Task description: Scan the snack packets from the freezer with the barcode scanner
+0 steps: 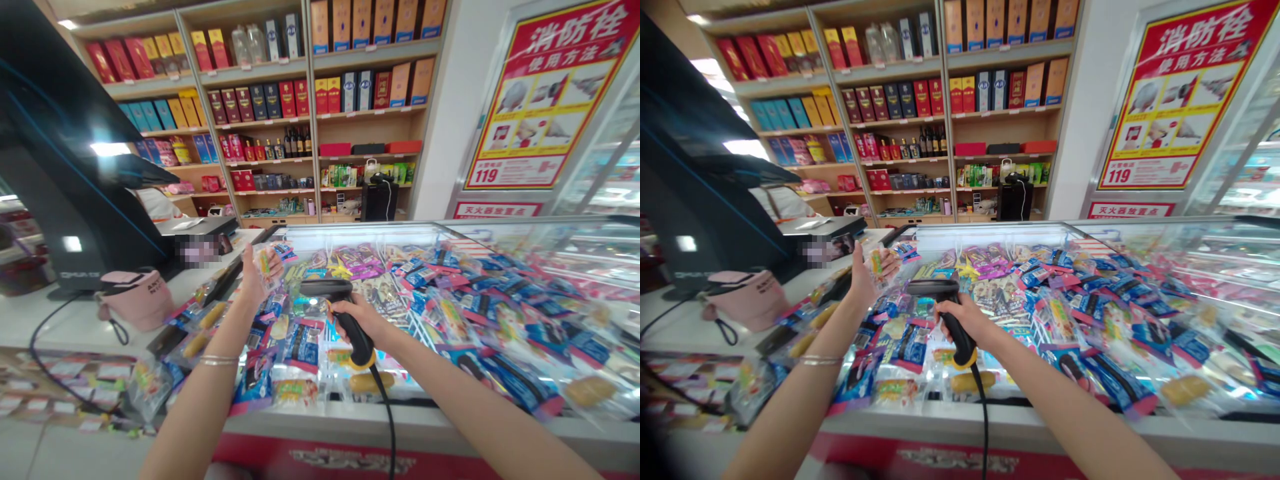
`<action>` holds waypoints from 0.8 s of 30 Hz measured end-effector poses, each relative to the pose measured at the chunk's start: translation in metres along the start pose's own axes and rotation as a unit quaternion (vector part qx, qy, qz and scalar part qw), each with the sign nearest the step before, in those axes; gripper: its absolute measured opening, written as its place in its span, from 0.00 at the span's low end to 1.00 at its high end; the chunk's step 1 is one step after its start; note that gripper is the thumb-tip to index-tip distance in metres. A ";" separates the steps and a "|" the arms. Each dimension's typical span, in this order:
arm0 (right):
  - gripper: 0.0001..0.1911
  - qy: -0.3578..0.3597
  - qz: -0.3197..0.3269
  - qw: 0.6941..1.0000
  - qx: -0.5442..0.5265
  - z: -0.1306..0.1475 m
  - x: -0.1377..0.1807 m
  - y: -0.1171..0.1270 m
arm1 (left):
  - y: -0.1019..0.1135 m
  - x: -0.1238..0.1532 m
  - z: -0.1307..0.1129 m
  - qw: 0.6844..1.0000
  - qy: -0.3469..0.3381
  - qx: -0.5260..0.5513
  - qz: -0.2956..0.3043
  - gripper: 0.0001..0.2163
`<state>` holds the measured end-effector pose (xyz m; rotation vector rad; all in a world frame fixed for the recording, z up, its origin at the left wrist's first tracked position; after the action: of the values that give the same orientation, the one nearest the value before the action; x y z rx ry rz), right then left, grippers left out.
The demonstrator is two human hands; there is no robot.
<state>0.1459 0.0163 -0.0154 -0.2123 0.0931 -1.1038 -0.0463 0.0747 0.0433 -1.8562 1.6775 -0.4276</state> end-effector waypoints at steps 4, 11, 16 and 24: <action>0.11 -0.008 -0.003 1.000 0.006 0.003 0.004 -0.003 | -0.009 0.003 0.008 1.000 0.012 -0.013 0.006 0.27; 0.12 -0.012 0.006 1.000 0.021 0.001 0.003 -0.003 | -0.021 0.011 0.031 0.997 0.072 0.037 0.020 0.26; 0.12 -0.010 0.011 0.999 0.035 -0.001 0.000 -0.001 | -0.016 0.008 0.034 0.994 0.095 0.055 0.006 0.26; 0.11 -0.001 0.014 0.999 0.037 0.000 0.001 -0.001 | -0.012 0.007 0.033 0.993 0.099 0.071 -0.013 0.27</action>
<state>0.1457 0.0152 -0.0155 -0.1456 0.0539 -1.0773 -0.0166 0.0749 0.0243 -1.7820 1.7023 -0.7434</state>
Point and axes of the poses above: each hand's wrist, its own x-axis away from the middle knuckle, its own y-axis out of the back of the hand, z = x × y, the point moved 8 cm from there along -x, towards the middle knuckle, and after that the axes turned 10 degrees about -z, right-handed, at the moved point
